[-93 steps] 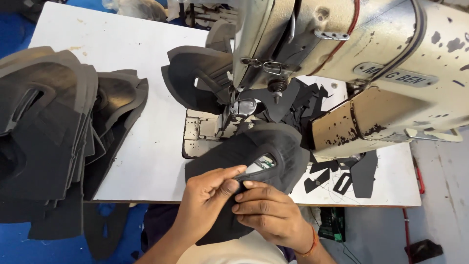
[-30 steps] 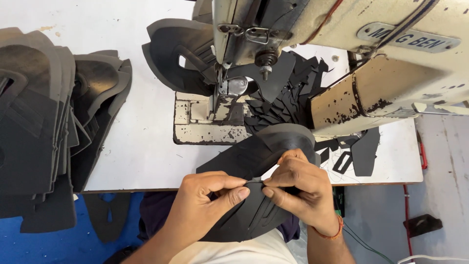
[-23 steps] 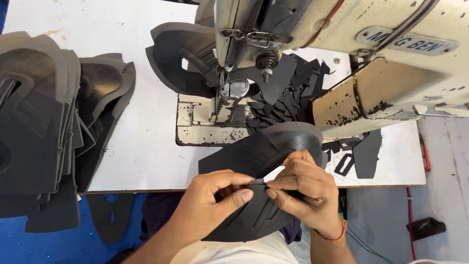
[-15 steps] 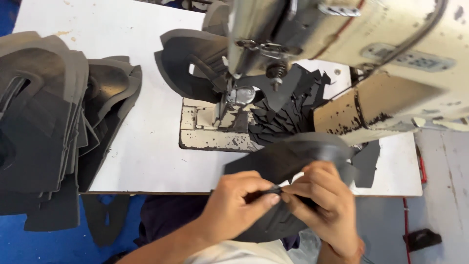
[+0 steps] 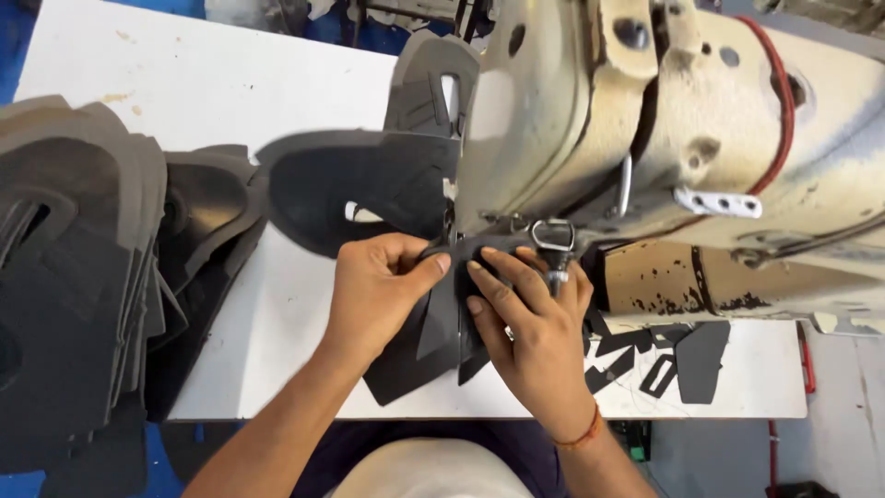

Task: The person sews black rubber sandal soles using an industrial sewing machine. They align the soles under the needle, guide them through the machine, and trim the excess thread with a utility knife after each stitch.

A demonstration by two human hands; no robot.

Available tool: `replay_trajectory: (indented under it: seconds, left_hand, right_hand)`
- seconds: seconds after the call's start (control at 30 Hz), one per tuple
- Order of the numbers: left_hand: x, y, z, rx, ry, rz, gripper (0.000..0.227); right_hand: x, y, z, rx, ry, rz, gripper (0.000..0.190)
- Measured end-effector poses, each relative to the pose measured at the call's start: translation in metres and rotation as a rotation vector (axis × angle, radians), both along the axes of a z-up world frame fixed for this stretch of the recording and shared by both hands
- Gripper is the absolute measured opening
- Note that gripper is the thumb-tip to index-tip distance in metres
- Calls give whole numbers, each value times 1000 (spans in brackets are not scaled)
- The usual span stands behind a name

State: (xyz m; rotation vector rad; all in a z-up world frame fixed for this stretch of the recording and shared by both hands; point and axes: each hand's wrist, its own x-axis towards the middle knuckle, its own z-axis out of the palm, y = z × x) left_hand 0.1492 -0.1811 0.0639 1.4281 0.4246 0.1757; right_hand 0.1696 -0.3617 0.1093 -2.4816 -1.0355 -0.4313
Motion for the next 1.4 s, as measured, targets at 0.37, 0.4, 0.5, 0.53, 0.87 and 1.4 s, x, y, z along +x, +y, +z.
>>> replay_trajectory:
  seconds: [0.37,0.4,0.5,0.53,0.87,1.4]
  left_hand:
    - [7,-2,11,-32,114,12,11]
    - [7,-3,11,-9,118,15,11]
    - [7,-2,7,24,111,10,11]
    - [8,-1,6,32,100,2,11]
    - [-5,2,1,-45,41,-105,18]
    - [5,6,1,58,53,-101,15]
  right_hand:
    - [7,-2,10,-25,50,12,32]
    - [8,-3,11,-19,61,14,31]
    - [13,-7,9,27,25,32,29]
    - [14,-7,8,34,14,24,29]
    - [10,-10,-6,72,-8,29,29]
    - [50,-188,-64,163,-621,-641,55]
